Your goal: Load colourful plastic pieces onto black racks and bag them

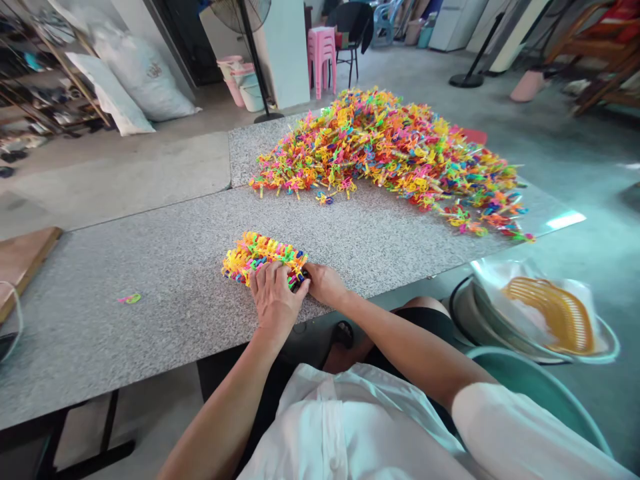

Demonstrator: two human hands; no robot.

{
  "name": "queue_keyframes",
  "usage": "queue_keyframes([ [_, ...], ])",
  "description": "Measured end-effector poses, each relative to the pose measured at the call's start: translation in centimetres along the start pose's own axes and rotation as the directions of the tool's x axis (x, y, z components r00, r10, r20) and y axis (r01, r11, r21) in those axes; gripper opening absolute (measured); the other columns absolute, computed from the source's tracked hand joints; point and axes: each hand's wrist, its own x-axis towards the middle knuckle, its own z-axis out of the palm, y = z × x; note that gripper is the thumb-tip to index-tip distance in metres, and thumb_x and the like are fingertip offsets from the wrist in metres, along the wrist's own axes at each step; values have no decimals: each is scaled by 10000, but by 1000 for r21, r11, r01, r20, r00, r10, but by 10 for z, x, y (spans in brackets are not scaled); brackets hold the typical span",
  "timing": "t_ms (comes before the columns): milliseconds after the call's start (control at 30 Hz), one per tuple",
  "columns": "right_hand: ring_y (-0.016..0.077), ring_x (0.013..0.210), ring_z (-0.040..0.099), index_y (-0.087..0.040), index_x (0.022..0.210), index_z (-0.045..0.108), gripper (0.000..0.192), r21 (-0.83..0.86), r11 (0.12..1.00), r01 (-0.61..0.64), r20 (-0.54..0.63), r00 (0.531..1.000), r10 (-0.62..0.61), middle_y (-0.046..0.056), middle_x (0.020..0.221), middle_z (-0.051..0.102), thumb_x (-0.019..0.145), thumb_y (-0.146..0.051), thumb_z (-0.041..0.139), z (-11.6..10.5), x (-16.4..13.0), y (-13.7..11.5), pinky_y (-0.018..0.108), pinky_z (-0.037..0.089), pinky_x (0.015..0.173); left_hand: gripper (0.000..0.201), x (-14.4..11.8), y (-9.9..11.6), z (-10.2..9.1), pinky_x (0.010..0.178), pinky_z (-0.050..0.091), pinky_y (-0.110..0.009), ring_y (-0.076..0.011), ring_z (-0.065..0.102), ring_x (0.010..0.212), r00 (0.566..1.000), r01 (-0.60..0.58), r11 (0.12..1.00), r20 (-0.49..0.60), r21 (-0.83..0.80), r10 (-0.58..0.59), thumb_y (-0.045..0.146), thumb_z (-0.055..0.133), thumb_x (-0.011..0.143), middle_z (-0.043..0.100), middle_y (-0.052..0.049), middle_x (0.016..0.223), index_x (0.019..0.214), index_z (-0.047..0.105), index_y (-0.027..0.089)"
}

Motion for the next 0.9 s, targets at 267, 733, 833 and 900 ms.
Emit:
queue_keyframes([
  [267, 244, 1096, 739, -201, 1289, 688, 298, -36, 997, -70, -52, 996, 68, 130, 1216, 790, 1087, -273, 481, 11, 3, -2, 282, 487, 867, 233, -2, -1, -1, 1252, 337, -636, -387, 568, 1372, 1000, -10, 1000, -1, 10, 10, 384, 715, 962, 700, -140, 1339, 1146, 679, 245],
  [733, 274, 1067, 758, -151, 1303, 621, 306, -129, 989, -74, -36, 997, 70, 181, 1246, 760, 1108, -294, 433, 13, 5, -14, 312, 556, 868, 218, 0, -4, 6, 1255, 323, -631, -373, 584, 1341, 1000, -14, 1000, -16, 22, 15, 396, 688, 980, 725, -137, 1292, 1128, 716, 238],
  [833, 273, 1077, 751, -138, 1323, 601, 311, -135, 989, -65, -52, 997, 59, 184, 1257, 752, 1111, -275, 419, 17, 5, -11, 321, 562, 879, 229, 0, -2, 9, 1260, 314, -621, -376, 585, 1344, 999, 1, 1000, -40, 24, 0, 400, 692, 977, 738, -142, 1290, 1111, 737, 220],
  [900, 270, 1081, 747, -132, 1328, 594, 307, -130, 991, -44, -55, 998, 37, 180, 1254, 751, 1113, -275, 429, 19, 5, -10, 320, 561, 882, 241, 0, -2, 11, 1265, 309, -619, -377, 586, 1348, 998, 10, 1000, -59, 15, -9, 406, 698, 975, 738, -149, 1298, 1107, 749, 211],
])
